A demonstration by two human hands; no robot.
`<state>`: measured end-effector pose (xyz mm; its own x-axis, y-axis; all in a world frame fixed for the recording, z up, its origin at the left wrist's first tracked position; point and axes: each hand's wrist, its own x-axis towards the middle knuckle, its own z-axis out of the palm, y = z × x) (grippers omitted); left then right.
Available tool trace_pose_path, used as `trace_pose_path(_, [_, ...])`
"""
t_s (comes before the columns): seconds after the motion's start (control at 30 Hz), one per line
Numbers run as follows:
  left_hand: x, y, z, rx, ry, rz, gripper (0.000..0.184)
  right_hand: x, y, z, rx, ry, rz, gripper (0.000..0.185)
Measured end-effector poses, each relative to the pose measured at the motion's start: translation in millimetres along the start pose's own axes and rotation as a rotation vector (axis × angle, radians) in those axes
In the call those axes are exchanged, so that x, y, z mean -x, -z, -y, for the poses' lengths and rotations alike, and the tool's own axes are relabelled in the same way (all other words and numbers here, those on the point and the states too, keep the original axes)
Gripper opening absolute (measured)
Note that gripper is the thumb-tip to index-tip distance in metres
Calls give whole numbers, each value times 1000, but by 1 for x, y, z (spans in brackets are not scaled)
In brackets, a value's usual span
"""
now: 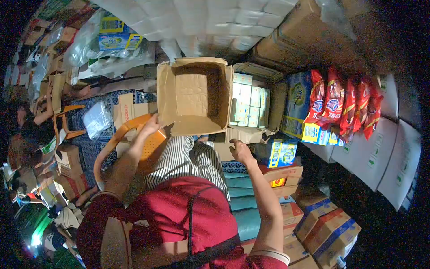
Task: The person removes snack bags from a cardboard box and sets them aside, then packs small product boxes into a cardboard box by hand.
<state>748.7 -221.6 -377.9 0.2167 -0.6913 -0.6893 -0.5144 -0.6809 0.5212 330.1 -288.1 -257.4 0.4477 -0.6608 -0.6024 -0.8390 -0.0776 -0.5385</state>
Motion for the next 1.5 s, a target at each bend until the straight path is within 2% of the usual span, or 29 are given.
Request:
trace_pose_path(0.07, [-74,-48,80,-183,-98,-93,66,-1,-4,-10,4,-5,14,29])
trace_pose_path(0.1, [-70,-43,57,-276,-141,-147,69,-3,-6,-16,4,-7,20,28])
trace_pose_path(0.17, [-56,-48,29,-114,58,-283,72,-3,-10,-33,2,50,-1,31])
trace_pose_path(0.27, [-33,-38,-10,102,1,-225,73,0,-8,-41,-13,67,-17,30])
trace_pose_path(0.4, [50,-16,-116,315,-60,-129,76,-2,-19,-60,-41,27,-15,29])
trace_pose_path(0.5, [17,-41,-93,263,-81,-159,75,-2,-25,-67,-41,19,-12,29])
trace_pose_path(0.63, [-98,-83,11,219,36,-161,73,-5,-19,-64,-38,12,-37,30])
trace_pose_path(0.7, [-67,-57,-11,337,-71,-23,59,-9,-16,-59,-49,-11,-51,29])
trace_pose_path(0.77, [-41,-44,-71,52,132,-176,51,-17,-23,-63,-76,-43,-78,28])
trace_pose_path(0.8, [-84,-54,-21,97,87,-51,44,-20,-26,-63,-99,-59,-93,28])
trace_pose_path(0.9, [-120,-48,18,55,86,81,38,-27,-33,-51,-118,-113,-148,28])
trace_pose_path(0.93, [-114,-38,10,-95,-41,65,32,-27,-36,-44,-98,-127,-170,28])
trace_pose_path(1.03, [-68,3,-52,31,-201,287,28,-42,-77,-62,-177,-121,-235,28])
trace_pose_path(1.07, [-87,3,-28,-137,-266,279,29,-39,-78,-51,-211,-90,-303,29])
trace_pose_path(1.1, [-71,13,-42,68,-298,335,33,-37,-67,-34,-252,-169,-246,29])
trace_pose_path(1.17, [-55,42,-20,-68,-269,371,40,-37,-74,-15,-277,-288,-168,29])
trace_pose_path(1.2, [-71,57,7,-407,-257,325,43,-38,-82,-9,-218,-340,-99,29])
trace_pose_path(1.23, [-55,74,-9,-461,-221,389,44,-36,-82,7,-240,-401,-69,29])
trace_pose_path(1.27, [-38,93,-28,-520,-181,446,44,-40,-113,2,-209,-386,-23,30])
trace_pose_path(1.33, [-41,112,-2,-524,-474,496,36,-37,-131,28,-167,-363,110,31])
trace_pose_path(1.37, [-45,121,5,-521,-471,516,33,-37,-139,38,-147,-342,174,32])
trace_pose_path(1.43, [-44,130,-15,-516,-463,544,26,-32,-164,52,-230,-115,269,33])
trace_pose_path(1.47, [-26,128,-52,-648,-638,505,14,-23,-165,78,-318,-317,186,27])
trace_pose_path(1.5, [-25,129,-63,-668,-634,535,13,-23,-189,83,-389,-328,150,28])
